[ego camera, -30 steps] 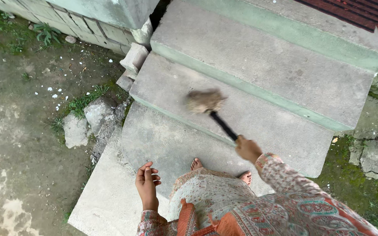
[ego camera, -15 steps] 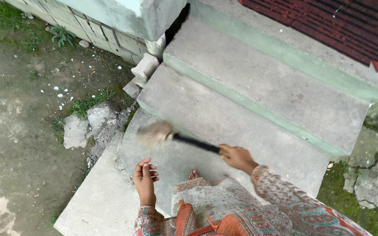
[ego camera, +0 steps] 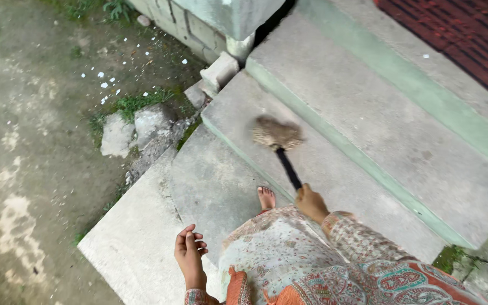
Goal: The person sweeps the concrete steps of a house using a handheld brush, moving dirt and debris from the upper steps down to the bottom landing.
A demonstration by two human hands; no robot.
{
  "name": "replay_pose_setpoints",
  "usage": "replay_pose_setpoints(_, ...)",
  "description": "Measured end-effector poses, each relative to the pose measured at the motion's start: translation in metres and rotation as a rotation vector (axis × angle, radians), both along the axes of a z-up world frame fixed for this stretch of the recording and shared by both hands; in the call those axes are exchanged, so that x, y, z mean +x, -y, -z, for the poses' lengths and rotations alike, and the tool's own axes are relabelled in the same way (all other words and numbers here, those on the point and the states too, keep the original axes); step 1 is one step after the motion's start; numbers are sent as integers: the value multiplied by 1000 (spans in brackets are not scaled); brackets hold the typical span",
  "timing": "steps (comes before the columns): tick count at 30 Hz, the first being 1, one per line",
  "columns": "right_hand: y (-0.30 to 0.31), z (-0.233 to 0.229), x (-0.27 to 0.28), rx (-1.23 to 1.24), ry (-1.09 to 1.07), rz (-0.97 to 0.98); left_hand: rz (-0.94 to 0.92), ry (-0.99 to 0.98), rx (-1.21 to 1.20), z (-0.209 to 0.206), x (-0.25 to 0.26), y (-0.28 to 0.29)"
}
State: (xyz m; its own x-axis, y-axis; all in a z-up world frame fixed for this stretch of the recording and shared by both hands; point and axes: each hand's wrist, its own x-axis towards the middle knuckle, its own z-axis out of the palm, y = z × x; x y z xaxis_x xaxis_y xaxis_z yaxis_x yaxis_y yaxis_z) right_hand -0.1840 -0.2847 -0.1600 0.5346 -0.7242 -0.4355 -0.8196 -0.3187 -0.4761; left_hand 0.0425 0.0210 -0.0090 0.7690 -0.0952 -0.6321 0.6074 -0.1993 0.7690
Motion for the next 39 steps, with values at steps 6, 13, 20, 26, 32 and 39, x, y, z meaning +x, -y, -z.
replay_pose_setpoints(6, 16, -51, 102, 188, 40, -278, 7, 56, -41, -2, 26, 43)
replay_pose_setpoints(13, 95, -112, 118, 143, -89, -480, -13, 117, -79, -28, 46, 80)
replay_pose_setpoints(20, 130, -87, 102, 88, -152, -70, -139, 69, 2, -29, 44, 64)
replay_pose_setpoints(26, 97, -62, 158, 277, -214, -245, -174, 49, 24, -17, 40, 67)
replay_pose_setpoints(32, 87, -68, 185, 44, 160, -667, -148, 112, -40, -23, 50, 80)
replay_pose_setpoints(39, 130, -113, 185, 109, -203, -453, -209, 132, -24, -26, 53, 69)
